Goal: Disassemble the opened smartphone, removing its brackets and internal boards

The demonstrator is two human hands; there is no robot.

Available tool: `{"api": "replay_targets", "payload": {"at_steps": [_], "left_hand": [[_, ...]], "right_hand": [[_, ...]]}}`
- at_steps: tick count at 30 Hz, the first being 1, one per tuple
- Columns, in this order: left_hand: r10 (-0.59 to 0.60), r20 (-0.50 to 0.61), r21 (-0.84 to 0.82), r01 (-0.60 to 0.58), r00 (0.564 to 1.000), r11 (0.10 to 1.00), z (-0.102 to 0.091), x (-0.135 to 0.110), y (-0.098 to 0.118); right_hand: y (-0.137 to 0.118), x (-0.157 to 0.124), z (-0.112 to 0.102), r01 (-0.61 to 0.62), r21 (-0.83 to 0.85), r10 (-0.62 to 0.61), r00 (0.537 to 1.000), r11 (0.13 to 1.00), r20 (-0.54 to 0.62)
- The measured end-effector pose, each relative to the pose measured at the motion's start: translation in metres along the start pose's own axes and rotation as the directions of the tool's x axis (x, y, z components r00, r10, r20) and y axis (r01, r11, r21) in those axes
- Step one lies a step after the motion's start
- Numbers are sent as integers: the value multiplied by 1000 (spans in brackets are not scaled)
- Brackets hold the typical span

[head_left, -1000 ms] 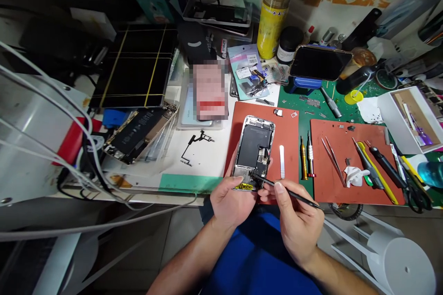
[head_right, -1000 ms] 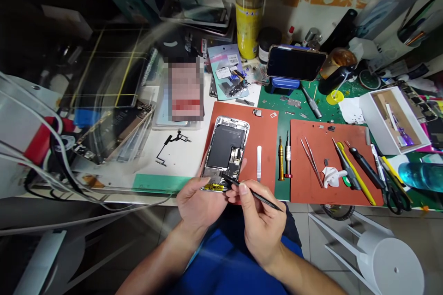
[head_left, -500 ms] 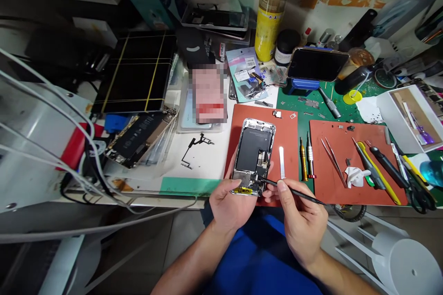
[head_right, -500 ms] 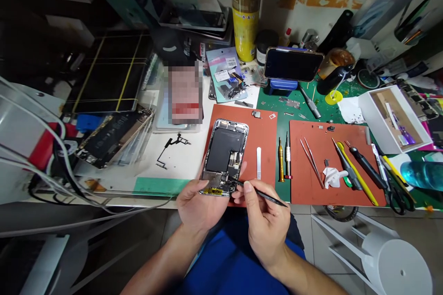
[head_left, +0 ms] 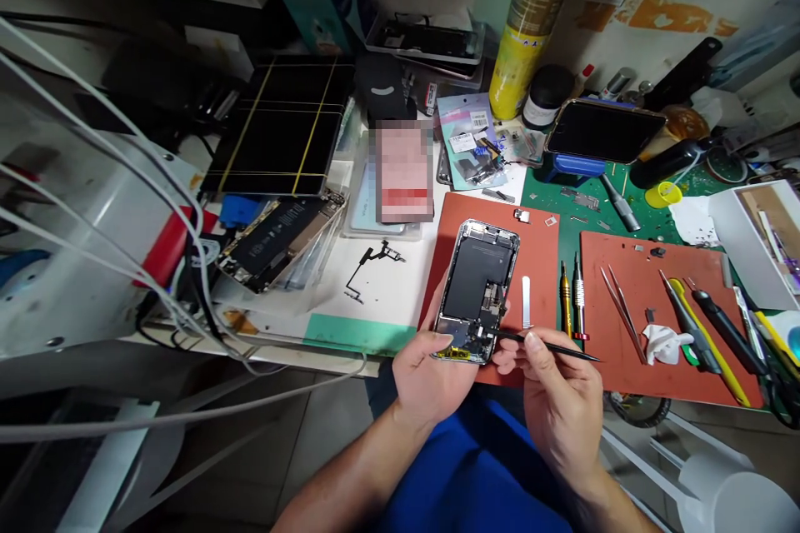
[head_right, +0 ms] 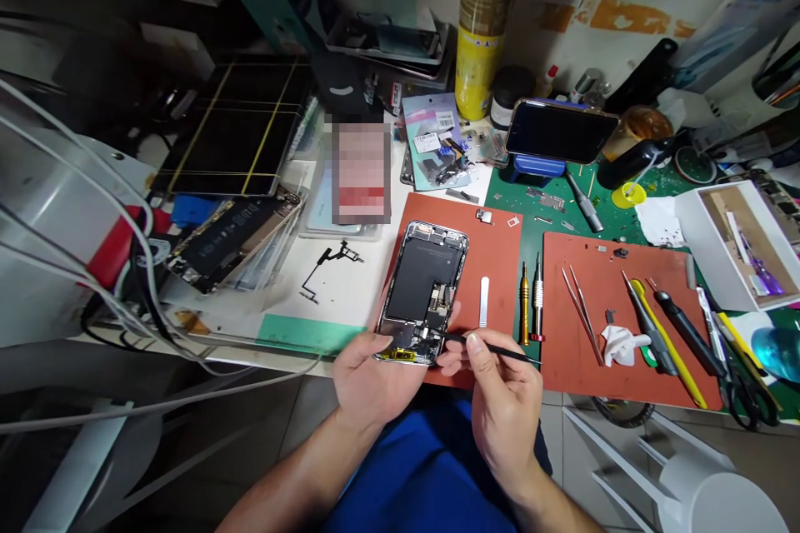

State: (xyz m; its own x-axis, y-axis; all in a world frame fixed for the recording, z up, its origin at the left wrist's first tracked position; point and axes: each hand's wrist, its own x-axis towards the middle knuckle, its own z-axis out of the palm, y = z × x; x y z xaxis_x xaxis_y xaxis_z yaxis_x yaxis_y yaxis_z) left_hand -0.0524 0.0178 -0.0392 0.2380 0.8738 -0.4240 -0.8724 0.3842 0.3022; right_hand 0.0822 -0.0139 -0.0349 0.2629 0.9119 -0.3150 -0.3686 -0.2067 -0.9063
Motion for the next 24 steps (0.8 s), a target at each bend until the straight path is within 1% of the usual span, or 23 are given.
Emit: {"api": "replay_targets", "payload": {"at_steps": [5, 8, 11, 13, 17, 19, 24], "left_hand": [[-39, 29, -23, 39, 999, 999, 1, 0, 3], [-48, 46, -26, 49, 998, 998, 1, 1, 3], [-82, 62, -18, 83, 995, 996, 0, 1, 3], [-85, 71, -10, 86, 994, 996, -1, 0, 2], [-11, 70, -11, 11, 997, 1000, -3, 0, -1], [21, 56, -7, -21, 998, 1000, -3, -1, -3], [61, 4, 19, -61, 998, 998, -1, -1, -4]], "right_hand": [[-5, 7, 3, -124, 99, 120, 992, 987, 44], [-6, 8, 2, -143, 107, 139, 989, 984, 52], [-5, 7, 1, -151, 95, 145, 987, 984, 63], [-5, 6, 1, -138, 91, 132, 989, 986, 66], [-5, 2, 2, -52, 92, 49, 998, 994, 40], [-5, 0, 3, -24, 76, 21, 999, 997, 40], [-5, -1, 2, 9, 46, -10, 1000, 999, 26]]}}
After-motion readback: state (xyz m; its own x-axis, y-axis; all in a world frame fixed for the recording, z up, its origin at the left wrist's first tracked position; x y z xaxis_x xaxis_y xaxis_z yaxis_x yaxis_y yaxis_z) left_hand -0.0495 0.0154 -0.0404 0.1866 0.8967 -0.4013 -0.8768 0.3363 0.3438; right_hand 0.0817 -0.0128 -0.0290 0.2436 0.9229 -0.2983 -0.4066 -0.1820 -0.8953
